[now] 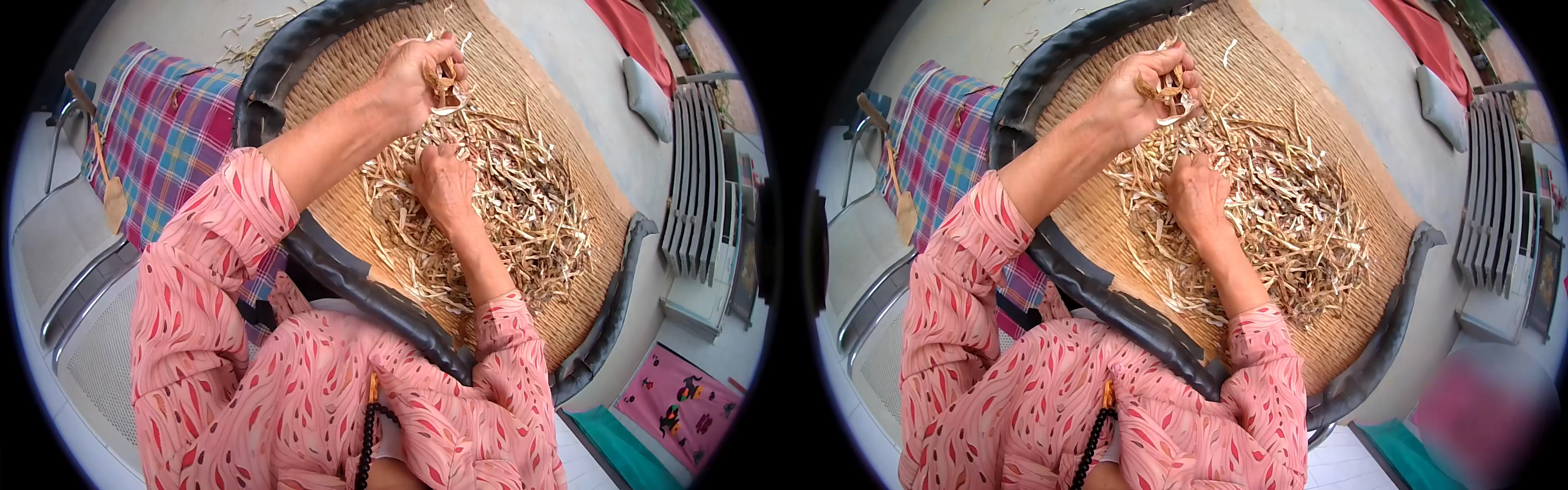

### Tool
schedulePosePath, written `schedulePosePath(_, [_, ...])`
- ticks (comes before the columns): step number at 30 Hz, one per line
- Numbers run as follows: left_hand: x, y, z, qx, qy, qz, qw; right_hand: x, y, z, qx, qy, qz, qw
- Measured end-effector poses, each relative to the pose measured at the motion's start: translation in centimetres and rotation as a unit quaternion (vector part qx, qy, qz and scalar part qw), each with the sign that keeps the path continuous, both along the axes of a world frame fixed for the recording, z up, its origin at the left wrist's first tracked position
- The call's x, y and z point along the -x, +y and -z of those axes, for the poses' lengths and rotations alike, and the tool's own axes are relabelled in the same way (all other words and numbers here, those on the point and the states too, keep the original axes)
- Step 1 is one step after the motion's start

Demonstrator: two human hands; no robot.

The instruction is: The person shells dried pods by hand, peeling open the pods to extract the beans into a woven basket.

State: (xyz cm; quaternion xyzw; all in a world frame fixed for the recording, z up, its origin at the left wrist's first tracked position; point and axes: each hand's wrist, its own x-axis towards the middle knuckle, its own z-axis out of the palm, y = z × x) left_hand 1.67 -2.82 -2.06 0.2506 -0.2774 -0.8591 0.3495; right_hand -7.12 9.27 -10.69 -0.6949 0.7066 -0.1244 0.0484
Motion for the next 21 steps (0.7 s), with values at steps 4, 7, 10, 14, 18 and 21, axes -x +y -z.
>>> schedulePosePath(4, [-0.2, 0.6, -1.0, -0.03, -0.032, 0.019, 0.999, 0.1, -0.4, 0.7, -0.039, -0.005, 0.021, 0.999])
schedulePosePath(7, [0.2, 0.7, -0.9, -0.026, -0.101, -0.002, 0.995, 2.6, -0.1, 0.1, -0.007, -0.21, 0.023, 0.978])
schedulePosePath(10, [0.5, 0.9, -1.4, 0.022, -0.204, -0.004, 0.979, 4.4, 0.1, -3.0, -0.062, -0.517, 0.14, 0.842])
schedulePosePath(14, [0.7, 1.3, -1.0, 0.099, -0.259, 0.069, 0.958, 6.1, 0.1, -5.3, -0.046, -0.699, 0.186, 0.688])
schedulePosePath(18, [1.2, 2.2, -0.3, 0.216, -0.285, 0.134, 0.924, 5.8, -0.1, -6.2, -0.004, -0.755, 0.184, 0.63])
schedulePosePath(21, [1.4, 2.6, 1.0, 0.244, -0.29, 0.173, 0.909, 4.8, -0.2, -6.6, 0.02, -0.751, 0.185, 0.634])
